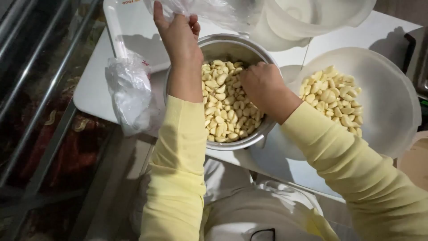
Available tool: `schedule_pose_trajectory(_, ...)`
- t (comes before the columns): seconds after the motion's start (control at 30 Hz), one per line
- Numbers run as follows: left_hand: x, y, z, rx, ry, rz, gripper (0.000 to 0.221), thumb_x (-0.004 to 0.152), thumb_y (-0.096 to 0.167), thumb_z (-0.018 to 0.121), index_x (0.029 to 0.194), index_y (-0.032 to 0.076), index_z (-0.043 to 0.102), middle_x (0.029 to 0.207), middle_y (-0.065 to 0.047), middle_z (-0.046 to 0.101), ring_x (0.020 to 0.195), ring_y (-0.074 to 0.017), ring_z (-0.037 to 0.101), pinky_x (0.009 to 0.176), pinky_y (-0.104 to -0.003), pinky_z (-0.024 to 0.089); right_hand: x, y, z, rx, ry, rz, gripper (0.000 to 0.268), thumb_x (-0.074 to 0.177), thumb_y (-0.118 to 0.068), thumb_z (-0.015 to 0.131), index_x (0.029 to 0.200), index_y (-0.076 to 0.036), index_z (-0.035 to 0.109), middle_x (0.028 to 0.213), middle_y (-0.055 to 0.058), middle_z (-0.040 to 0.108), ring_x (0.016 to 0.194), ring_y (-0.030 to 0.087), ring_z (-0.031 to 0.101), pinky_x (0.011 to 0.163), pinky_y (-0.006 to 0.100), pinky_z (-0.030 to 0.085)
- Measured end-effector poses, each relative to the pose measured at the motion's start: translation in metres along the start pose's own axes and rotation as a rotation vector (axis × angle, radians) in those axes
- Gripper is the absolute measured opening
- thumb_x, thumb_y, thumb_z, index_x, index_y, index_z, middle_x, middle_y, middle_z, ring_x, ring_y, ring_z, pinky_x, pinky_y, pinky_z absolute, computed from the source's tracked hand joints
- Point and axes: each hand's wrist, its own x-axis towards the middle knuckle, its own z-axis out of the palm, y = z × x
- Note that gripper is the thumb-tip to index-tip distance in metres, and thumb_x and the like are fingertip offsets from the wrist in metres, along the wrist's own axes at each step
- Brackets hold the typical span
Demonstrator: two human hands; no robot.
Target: The person is manually portioning peeled garlic cloves into small plastic bags and weighing them on a digital scale.
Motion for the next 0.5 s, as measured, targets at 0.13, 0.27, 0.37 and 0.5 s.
schedule_pose_trajectory(0.13, -0.006, 0.004, 0.001, 0.016, -0.001, -0.013, 0.076, 0.093, -0.005, 0.041, 0.163, 0.021, 0.036, 0.121, -0.017, 0.061, 0.074, -0.019, 0.061, 0.06, -0.028, 0.05, -0.03, 0.013, -0.055, 0.213, -0.06, -0.036, 0.022, 0.101, -0.017, 0.055, 0.117, -0.011, 0.068, 0.106, 0.008, 0.079, 0.096, 0.036, 0.078, 0.076, 0.05, 0.066)
schedule_pose_trajectory(0.27, -0.015, 0.009, 0.002, 0.032, -0.021, -0.013, 0.07, 0.097, -0.006, 0.04, 0.162, 0.021, 0.038, 0.125, -0.017, 0.06, 0.072, -0.018, 0.061, 0.061, -0.028, 0.05, -0.064, 0.025, -0.08, 1.217, -0.126, -0.071, 0.047, 0.095, -0.003, 0.063, 0.14, -0.014, 0.055, 0.124, 0.004, 0.073, 0.111, 0.021, 0.07, 0.086, 0.036, 0.064)
schedule_pose_trajectory(0.37, -0.013, 0.007, 0.003, 0.035, -0.043, 0.001, 0.068, 0.098, -0.006, 0.041, 0.161, 0.021, 0.039, 0.12, -0.016, 0.06, 0.072, -0.0181, 0.061, 0.061, -0.029, 0.05, -0.075, 0.031, -0.056, 1.694, 0.083, -0.357, 0.042, 0.096, -0.002, 0.072, 0.135, -0.009, 0.055, 0.114, 0.002, 0.073, 0.107, 0.012, 0.07, 0.092, 0.028, 0.061)
schedule_pose_trajectory(0.5, -0.013, 0.005, 0.003, 0.047, -0.05, 0.015, 0.07, 0.094, -0.005, 0.04, 0.161, 0.019, 0.038, 0.127, -0.017, 0.06, 0.071, -0.0176, 0.062, 0.06, -0.028, 0.05, -0.086, 0.026, -0.037, 2.011, 0.127, -0.435, 0.045, 0.095, -0.005, 0.076, 0.135, -0.011, 0.058, 0.114, 0.006, 0.074, 0.102, 0.012, 0.069, 0.09, 0.028, 0.058)
